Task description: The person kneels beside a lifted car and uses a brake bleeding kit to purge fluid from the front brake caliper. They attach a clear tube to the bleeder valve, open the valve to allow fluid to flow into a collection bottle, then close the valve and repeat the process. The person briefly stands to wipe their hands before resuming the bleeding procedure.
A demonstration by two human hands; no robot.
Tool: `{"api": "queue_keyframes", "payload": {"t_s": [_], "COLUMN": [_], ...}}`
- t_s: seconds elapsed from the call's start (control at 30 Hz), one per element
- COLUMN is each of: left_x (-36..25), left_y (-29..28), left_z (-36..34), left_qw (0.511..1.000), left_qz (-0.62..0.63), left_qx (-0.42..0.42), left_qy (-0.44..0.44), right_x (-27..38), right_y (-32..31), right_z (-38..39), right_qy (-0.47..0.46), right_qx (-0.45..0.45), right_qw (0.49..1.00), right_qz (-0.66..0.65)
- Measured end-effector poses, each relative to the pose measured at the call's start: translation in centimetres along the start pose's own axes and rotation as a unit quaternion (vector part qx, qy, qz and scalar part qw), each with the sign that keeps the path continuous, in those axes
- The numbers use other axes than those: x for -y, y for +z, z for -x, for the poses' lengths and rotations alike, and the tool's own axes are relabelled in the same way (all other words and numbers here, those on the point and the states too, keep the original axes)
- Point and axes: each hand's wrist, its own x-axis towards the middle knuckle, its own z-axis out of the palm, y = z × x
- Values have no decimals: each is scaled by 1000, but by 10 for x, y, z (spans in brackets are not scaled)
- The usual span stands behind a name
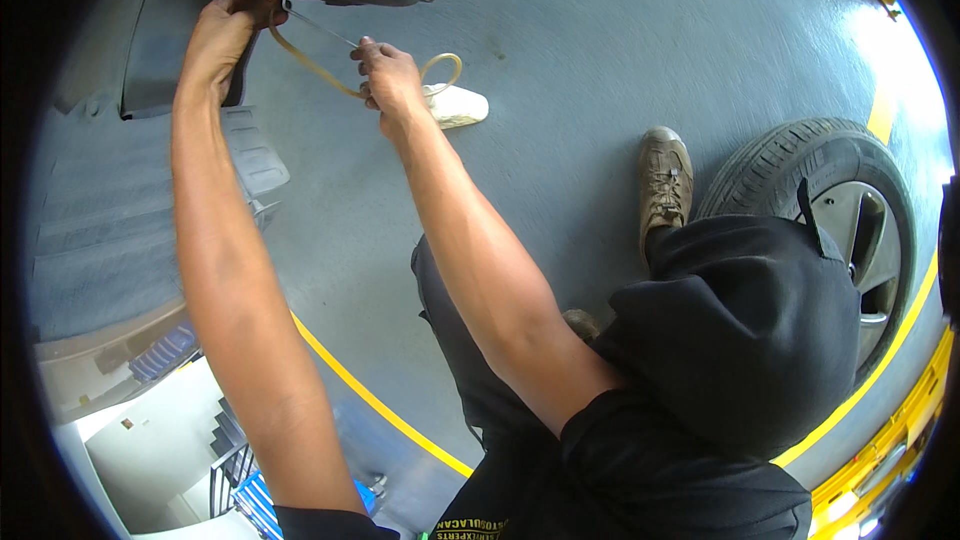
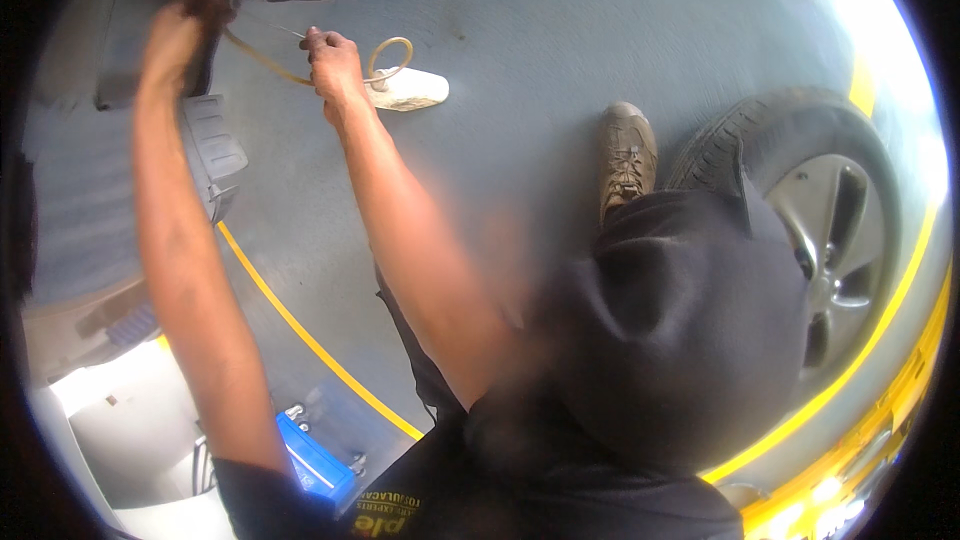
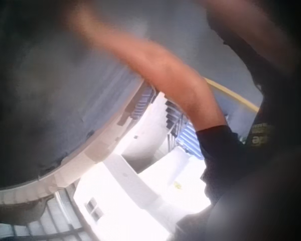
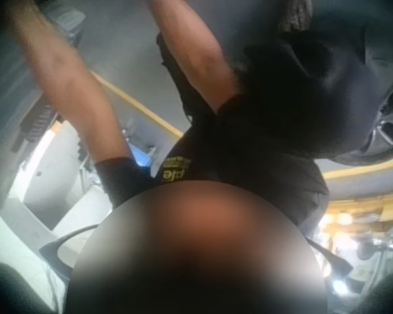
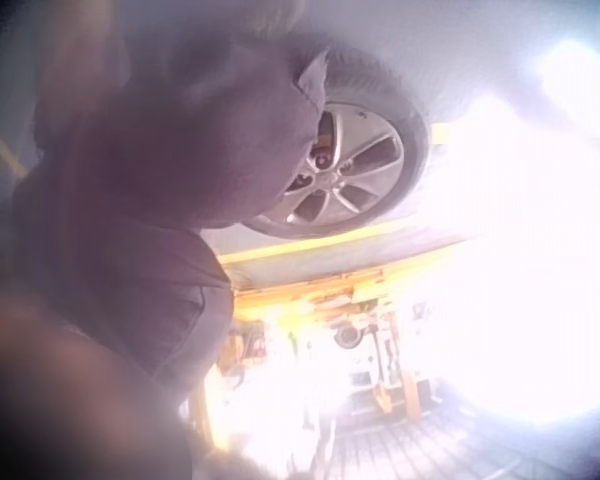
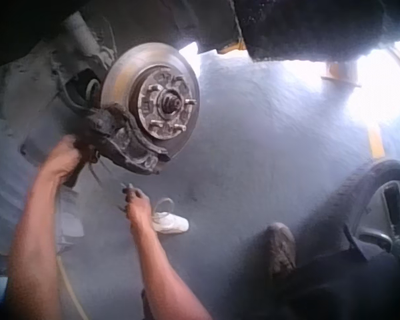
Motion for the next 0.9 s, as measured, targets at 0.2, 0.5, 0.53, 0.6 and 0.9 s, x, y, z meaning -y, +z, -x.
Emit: {"api": "queue_keyframes", "payload": {"t_s": [0.2, 0.5, 0.53, 0.6, 0.9], "left_x": [7, 13, 14, 16, 17], "left_y": [2, 4, 4, 5, 3], "left_z": [-4, -7, -8, -9, -12], "left_qw": [999, 999, 999, 999, 999], "left_qz": [51, 43, 45, 31, 31], "left_qx": [8, -9, -8, -8, 10], "left_qy": [-4, 13, 18, 18, 32], "right_x": [-5, -6, -6, -6, -7], "right_y": [1, 1, 1, 2, 0], "right_z": [-6, -9, -9, -9, -8], "right_qy": [0, 15, 19, 15, 1], "right_qx": [2, -6, -4, -3, 5], "right_qw": [1000, 1000, 1000, 1000, 1000], "right_qz": [-7, 23, 17, 17, 21]}}
